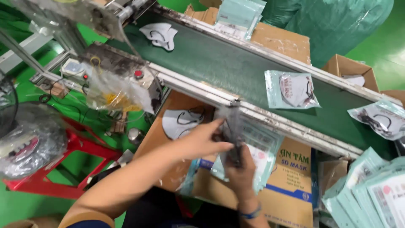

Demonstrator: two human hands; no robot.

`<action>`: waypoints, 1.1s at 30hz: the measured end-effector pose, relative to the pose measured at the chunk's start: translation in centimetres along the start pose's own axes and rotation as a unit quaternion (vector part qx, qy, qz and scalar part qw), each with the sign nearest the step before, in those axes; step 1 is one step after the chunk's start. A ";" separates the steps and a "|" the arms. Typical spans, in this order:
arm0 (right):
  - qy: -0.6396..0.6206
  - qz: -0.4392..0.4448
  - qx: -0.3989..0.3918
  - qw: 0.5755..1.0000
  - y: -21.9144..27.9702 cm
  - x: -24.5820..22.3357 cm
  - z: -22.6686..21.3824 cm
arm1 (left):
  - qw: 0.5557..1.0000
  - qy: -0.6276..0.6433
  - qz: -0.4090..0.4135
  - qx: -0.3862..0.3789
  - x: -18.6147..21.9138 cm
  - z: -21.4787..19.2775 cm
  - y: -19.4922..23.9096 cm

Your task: The recorder is packaging individual 5D face masks into plastic packets and organizing them into stacks or boxes on a conveyor belt system.

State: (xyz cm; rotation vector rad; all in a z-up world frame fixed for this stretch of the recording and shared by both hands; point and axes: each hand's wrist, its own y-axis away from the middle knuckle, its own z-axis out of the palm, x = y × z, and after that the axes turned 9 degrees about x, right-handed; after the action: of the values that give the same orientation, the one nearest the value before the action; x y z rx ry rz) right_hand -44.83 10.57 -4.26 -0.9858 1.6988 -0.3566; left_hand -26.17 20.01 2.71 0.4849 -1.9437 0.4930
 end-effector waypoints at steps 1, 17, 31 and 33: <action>-0.052 0.095 -0.029 0.994 1.6 2.2 -1.2 | 0.999 -0.030 0.041 0.011 0.0 -1.6 1.2; -0.237 0.096 -0.322 0.912 1.1 -4.7 2.5 | 0.991 -0.054 0.118 0.007 -8.0 -6.1 12.1; -0.107 0.025 -0.329 0.938 5.5 -1.1 7.0 | 0.975 -0.079 0.178 0.104 -15.5 -2.1 13.1; -0.141 0.031 -0.304 0.942 5.2 -0.1 7.8 | 0.973 -0.096 0.179 0.105 -18.7 -1.0 12.4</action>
State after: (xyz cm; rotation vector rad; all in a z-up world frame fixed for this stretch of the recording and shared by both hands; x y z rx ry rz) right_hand -40.03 15.71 -10.51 -1.3461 1.5930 0.3681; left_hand -24.76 33.08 -15.49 0.3223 -2.1900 0.9181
